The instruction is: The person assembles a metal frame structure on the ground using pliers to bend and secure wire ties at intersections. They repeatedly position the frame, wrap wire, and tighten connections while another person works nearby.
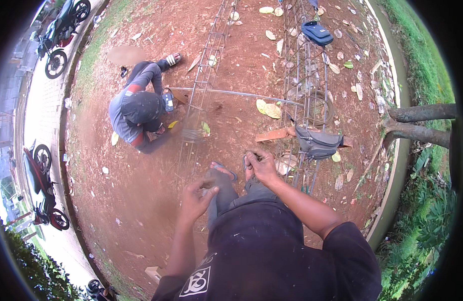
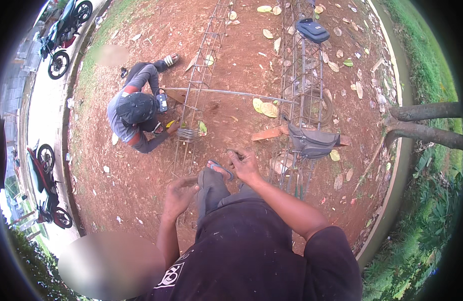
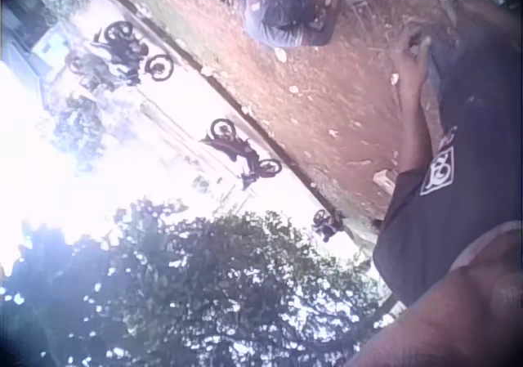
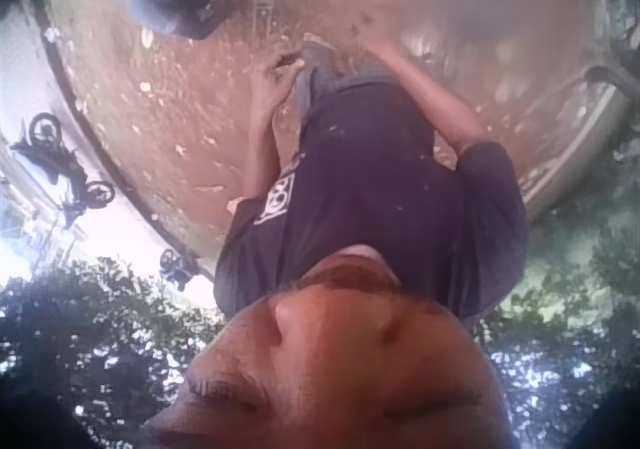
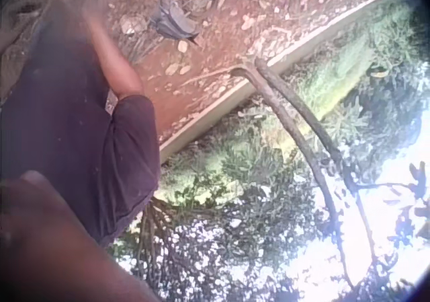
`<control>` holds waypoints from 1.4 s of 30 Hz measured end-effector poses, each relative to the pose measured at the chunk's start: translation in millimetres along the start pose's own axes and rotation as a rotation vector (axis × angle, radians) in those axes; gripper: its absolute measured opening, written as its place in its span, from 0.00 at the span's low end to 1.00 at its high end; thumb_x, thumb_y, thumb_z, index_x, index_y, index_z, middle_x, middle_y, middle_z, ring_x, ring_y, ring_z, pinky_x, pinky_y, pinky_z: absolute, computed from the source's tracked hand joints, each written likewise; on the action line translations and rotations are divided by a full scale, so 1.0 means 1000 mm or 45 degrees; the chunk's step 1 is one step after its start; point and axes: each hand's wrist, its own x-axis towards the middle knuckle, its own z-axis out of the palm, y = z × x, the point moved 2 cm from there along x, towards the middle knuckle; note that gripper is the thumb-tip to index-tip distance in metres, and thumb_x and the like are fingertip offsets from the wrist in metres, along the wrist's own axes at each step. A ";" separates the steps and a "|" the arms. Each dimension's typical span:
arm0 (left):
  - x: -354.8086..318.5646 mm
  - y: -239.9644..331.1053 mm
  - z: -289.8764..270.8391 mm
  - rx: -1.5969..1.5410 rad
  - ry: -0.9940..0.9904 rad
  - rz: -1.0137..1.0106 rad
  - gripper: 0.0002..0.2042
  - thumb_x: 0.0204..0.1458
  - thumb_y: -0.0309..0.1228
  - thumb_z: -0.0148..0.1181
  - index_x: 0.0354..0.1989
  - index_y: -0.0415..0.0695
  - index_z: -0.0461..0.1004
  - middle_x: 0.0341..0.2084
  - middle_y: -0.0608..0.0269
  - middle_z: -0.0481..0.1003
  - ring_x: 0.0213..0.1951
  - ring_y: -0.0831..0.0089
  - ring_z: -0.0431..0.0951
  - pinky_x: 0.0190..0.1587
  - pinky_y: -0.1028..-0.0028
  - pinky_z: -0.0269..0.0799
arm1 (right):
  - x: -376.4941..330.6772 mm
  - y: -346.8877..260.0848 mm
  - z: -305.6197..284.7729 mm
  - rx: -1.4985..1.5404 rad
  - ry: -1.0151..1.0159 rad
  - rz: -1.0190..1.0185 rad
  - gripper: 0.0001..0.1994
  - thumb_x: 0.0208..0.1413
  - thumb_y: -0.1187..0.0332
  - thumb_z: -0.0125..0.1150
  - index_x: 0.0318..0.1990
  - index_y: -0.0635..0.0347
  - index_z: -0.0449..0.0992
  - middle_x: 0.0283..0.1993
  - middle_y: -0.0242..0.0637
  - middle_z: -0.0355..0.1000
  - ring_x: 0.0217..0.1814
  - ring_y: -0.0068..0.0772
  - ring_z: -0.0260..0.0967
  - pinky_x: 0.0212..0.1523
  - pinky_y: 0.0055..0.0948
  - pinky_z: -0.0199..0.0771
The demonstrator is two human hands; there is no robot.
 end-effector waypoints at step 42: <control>0.520 -0.515 0.109 0.027 0.669 -0.215 0.16 0.52 0.36 0.61 0.40 0.34 0.77 0.30 0.61 0.78 0.31 0.76 0.74 0.32 0.75 0.69 | 0.522 0.453 -0.015 -0.631 -0.213 -0.305 0.11 0.55 0.72 0.58 0.45 0.57 0.79 0.32 0.32 0.76 0.31 0.18 0.69 0.33 0.20 0.69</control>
